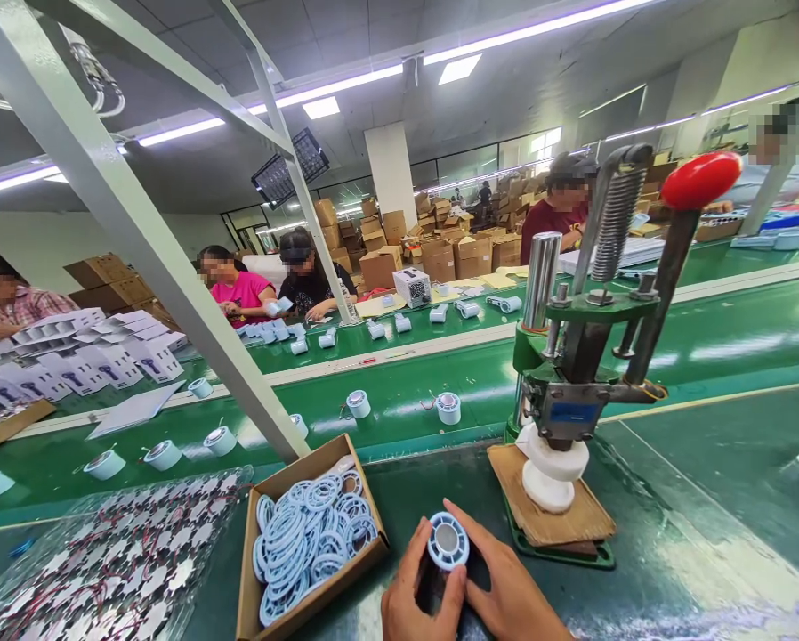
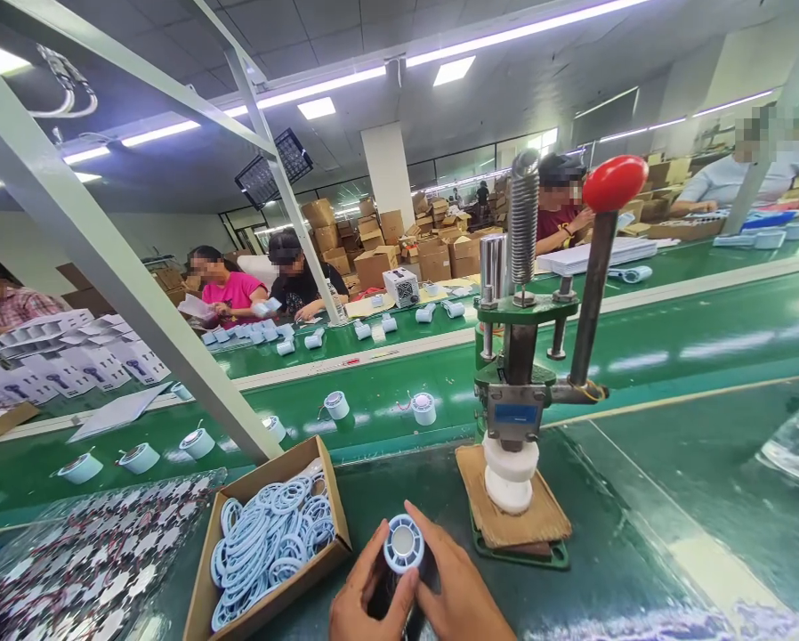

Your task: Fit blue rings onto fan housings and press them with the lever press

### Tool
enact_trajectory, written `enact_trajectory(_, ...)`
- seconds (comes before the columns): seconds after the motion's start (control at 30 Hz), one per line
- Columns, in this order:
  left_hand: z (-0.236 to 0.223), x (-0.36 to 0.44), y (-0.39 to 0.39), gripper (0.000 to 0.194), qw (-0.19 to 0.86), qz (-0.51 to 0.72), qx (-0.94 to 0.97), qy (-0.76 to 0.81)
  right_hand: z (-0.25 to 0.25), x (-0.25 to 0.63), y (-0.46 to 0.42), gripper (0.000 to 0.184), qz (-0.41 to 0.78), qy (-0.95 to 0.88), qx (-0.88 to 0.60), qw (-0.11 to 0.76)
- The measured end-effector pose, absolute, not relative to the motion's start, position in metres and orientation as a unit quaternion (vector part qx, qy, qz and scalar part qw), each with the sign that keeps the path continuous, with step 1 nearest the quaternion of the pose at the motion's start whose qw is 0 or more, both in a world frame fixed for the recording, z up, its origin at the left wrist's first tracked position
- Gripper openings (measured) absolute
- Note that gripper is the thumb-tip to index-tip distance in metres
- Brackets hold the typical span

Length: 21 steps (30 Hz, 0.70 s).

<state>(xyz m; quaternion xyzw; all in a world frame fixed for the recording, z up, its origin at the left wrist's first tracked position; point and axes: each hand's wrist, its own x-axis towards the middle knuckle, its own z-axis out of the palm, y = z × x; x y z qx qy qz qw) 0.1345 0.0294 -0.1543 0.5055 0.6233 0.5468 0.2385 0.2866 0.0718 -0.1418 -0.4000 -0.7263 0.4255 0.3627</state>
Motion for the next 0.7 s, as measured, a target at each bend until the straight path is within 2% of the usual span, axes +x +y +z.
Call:
enact_trajectory(0.1, -0.141, 0.138, 0.031, 0.055, 0.310, 0.564, 0.479, 0.597, -0.136, 0.289, 0.070, 0.068, 0.413, -0.743, -0.403, 0.339)
enact_trajectory(0.23, -0.122, 0.144, 0.037, 0.048, 0.281, 0.562, 0.480, 0.611, -0.104, 0.306, 0.067, 0.075, 0.388, -0.774, -0.414, 0.281)
enact_trajectory(0.33, -0.104, 0.157, 0.048, 0.047, 0.285, 0.585, 0.474, 0.594, -0.052, 0.336, 0.062, 0.063, 0.346, -0.792, -0.423, 0.274)
enact_trajectory(0.4, -0.087, 0.173, 0.059, 0.049, 0.328, 0.588, 0.489, 0.554, -0.003, 0.360, 0.059, 0.045, 0.276, -0.795, -0.426, 0.333)
enact_trajectory(0.5, -0.064, 0.203, 0.076, 0.049, 0.393, 0.565, 0.525, 0.500, 0.079, 0.391, 0.066, 0.029, 0.107, -0.754, -0.407, 0.504)
enact_trajectory(0.6, -0.052, 0.232, 0.093, 0.048, 0.435, 0.556, 0.544, 0.453, 0.153, 0.411, 0.097, 0.027, -0.044, -0.649, -0.364, 0.666)
enact_trajectory(0.7, -0.054, 0.252, 0.109, 0.050, 0.450, 0.551, 0.553, 0.435, 0.202, 0.425, 0.147, 0.035, -0.091, -0.557, -0.399, 0.723)
